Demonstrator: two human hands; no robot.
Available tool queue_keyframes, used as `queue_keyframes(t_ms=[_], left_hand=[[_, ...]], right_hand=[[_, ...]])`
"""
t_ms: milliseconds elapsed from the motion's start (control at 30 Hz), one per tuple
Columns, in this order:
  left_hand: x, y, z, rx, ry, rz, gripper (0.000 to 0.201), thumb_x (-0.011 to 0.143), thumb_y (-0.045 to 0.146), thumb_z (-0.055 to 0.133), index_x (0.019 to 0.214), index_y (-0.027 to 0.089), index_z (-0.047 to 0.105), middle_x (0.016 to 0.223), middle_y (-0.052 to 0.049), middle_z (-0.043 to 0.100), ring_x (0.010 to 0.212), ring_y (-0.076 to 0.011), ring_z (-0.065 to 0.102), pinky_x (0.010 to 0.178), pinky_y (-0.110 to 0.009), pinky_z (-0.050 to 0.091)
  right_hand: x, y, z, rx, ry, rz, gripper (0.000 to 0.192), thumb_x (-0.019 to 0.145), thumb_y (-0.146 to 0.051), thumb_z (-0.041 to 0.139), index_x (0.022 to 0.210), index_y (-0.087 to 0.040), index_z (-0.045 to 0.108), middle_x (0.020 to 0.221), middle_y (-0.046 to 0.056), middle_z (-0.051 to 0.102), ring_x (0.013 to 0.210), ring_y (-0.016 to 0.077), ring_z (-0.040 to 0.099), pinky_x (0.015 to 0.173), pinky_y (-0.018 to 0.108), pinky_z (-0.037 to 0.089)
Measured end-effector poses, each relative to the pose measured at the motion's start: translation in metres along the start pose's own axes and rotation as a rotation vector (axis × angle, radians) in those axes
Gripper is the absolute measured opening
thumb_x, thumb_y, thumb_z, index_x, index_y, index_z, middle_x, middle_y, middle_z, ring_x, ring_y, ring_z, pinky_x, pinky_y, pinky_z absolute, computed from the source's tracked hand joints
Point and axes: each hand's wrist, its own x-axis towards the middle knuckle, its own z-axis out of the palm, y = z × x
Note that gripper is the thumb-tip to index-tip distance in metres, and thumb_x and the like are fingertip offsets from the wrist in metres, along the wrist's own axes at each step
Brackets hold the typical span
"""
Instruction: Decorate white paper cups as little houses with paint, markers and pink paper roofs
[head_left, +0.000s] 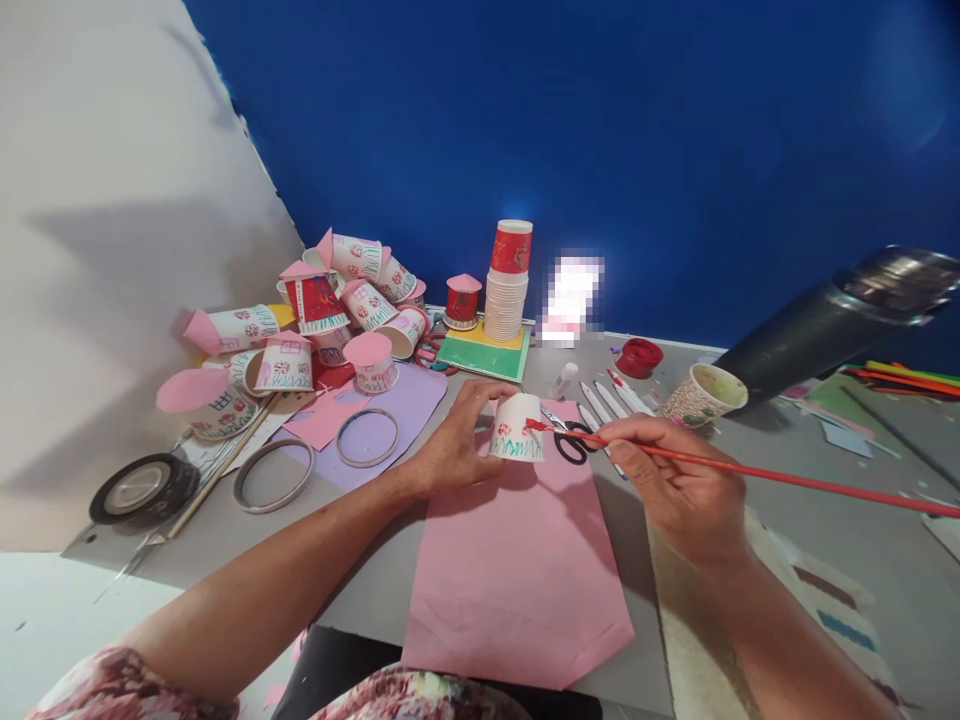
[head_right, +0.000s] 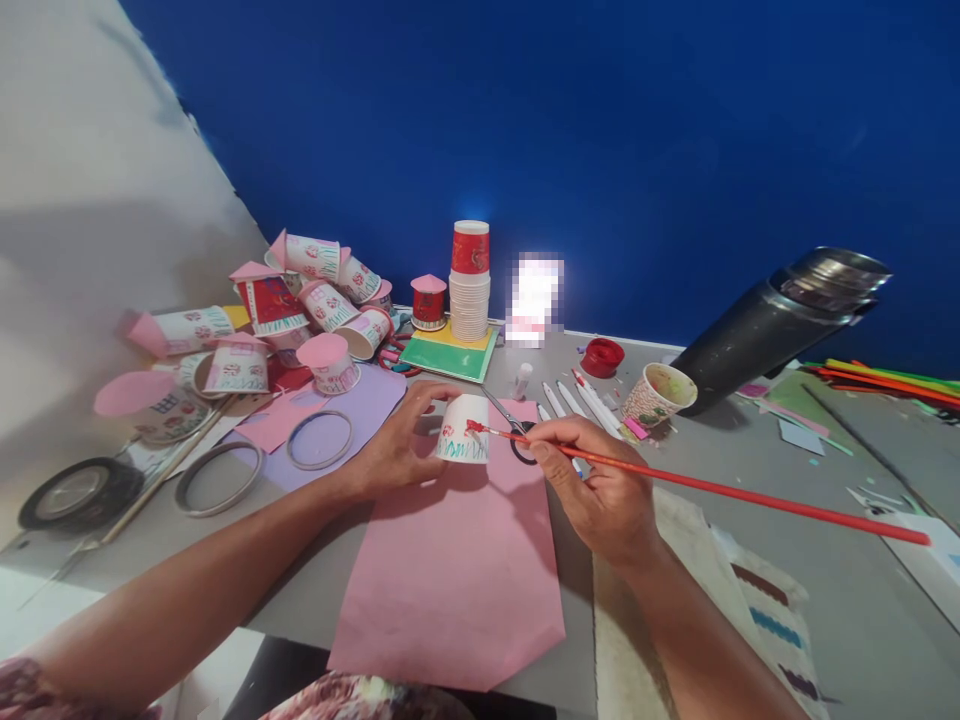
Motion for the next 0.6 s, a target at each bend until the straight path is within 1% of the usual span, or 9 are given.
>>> queue_keyframes(t_ms=[100,267,433,600], left_hand=[[-0.0002,-0.0003,0.0006,-0.021,-0.001,0.002,0.071,0.068,0.018,0.079,0.133,0.029,0.053,0.14,-0.01,0.051,0.134,-0.0329,0.052,0.106,-0.05,0.054],[-0.0005,0.001,0.0003,-0.03,-0.001,0.024,0.068,0.071,0.016,0.078,0.133,0.029,0.052,0.142,-0.01,0.05,0.135,-0.0311,0.052,0.108,-0.05,0.054],[-0.0001,0.0001,0.0004,-0.015,-0.002,0.034,0.072,0.07,0.015,0.079,0.135,0.028,0.053,0.143,-0.011,0.051,0.136,-0.0327,0.052,0.108,-0.051,0.053],[-0.0004,0.0006,0.0004,-0.001,0.004,0.013,0.072,0.068,0.013,0.077,0.134,0.029,0.053,0.142,-0.01,0.053,0.137,-0.0325,0.052,0.11,-0.052,0.052]], right_hand=[[0.0013,0.0,-0.002,-0.012,0.019,-0.011,0.012,0.099,-0.022,0.064,0.093,-0.027,0.074,0.083,-0.002,0.075,0.068,0.0135,0.066,0.067,0.025,0.053],[0.0022,0.0014,-0.004,-0.027,-0.015,-0.039,0.012,0.099,-0.022,0.064,0.093,-0.026,0.074,0.081,-0.002,0.075,0.064,0.0133,0.065,0.064,0.025,0.052],[0.0024,-0.0014,-0.0053,-0.049,0.038,-0.041,0.011,0.098,-0.022,0.065,0.091,-0.026,0.073,0.079,-0.003,0.074,0.065,0.0126,0.065,0.062,0.023,0.051],[0.0032,-0.0024,-0.0026,-0.033,0.001,-0.07,0.013,0.098,-0.02,0.064,0.09,-0.025,0.073,0.08,-0.002,0.075,0.063,0.0128,0.065,0.059,0.024,0.051]])
